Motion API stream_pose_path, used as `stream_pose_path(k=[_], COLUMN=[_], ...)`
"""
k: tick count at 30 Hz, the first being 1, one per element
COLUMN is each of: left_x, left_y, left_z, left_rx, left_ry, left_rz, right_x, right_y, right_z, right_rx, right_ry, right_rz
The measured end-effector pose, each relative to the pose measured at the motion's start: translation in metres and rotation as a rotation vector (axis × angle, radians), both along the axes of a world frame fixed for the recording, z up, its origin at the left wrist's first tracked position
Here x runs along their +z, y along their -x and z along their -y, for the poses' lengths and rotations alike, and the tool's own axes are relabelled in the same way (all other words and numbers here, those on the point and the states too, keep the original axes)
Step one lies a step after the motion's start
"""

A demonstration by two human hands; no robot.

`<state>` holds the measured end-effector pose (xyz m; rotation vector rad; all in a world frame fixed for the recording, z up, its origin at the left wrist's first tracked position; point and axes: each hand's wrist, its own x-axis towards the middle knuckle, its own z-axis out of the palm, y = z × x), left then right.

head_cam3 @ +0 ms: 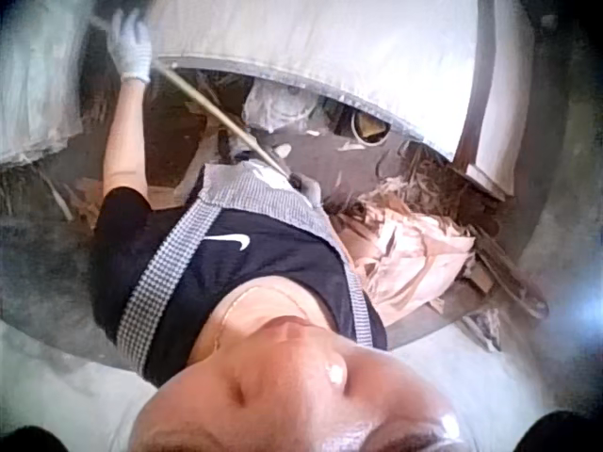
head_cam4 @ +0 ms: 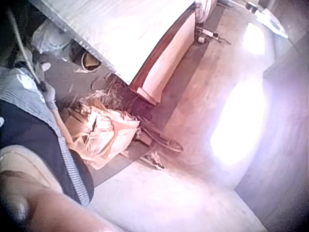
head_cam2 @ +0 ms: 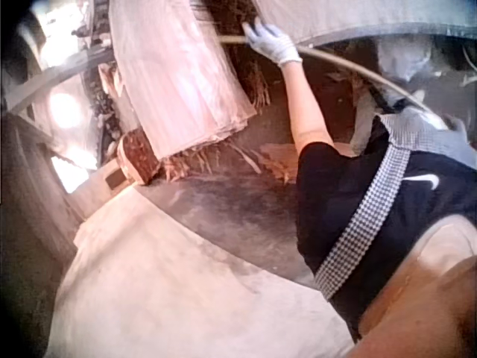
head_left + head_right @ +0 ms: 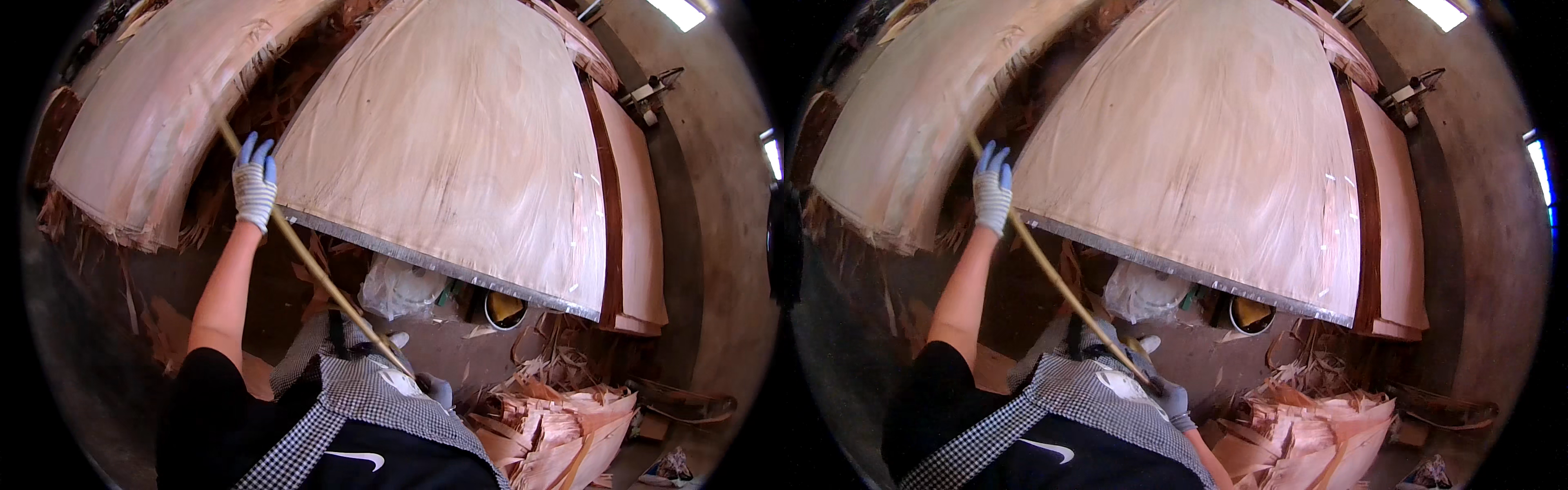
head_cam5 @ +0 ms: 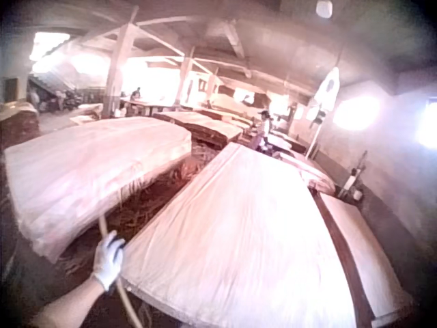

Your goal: The person uses a scraper to lift and strip layers of wood veneer from a stack of large boards, then pulls the thin strips away by hand and stacks them onto a separate pile.

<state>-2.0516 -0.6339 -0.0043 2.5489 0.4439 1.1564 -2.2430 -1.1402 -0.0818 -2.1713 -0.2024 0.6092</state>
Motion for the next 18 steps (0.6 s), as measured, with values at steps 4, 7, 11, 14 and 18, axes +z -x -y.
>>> stream_pose_path(k=[4, 7, 11, 14, 18], left_x=[-0.086, -0.097, -0.051, -0.029, 0.012], left_y=[0.004, 0.007, -0.016, -0.041, -0.085], left_z=[-0.052, -0.032, -0.022, 0.008, 0.102], left_rx=[0.166, 0.051, -0.221, -0.504, -0.773], left_ry=[0.470, 0.330, 0.650, 0.468, 0.333], left_rz=[-0.605, -1.151, -0.977, -0.724, -0.665], right_x=[0.033, 0.026, 0.034, 0.007, -0.010], right_y=[-0.005, 0.007, 0.015, 0.033, 0.035], right_z=[-0.014, -0.009, -0.016, -0.010, -0.005], right_rx=[0.238, 0.170, 0.125, 0.014, -0.170], right_ry=[0.189, 0.135, 0.190, 0.123, 0.049], right_rz=[-0.014, 0.042, -0.002, 0.000, -0.039])
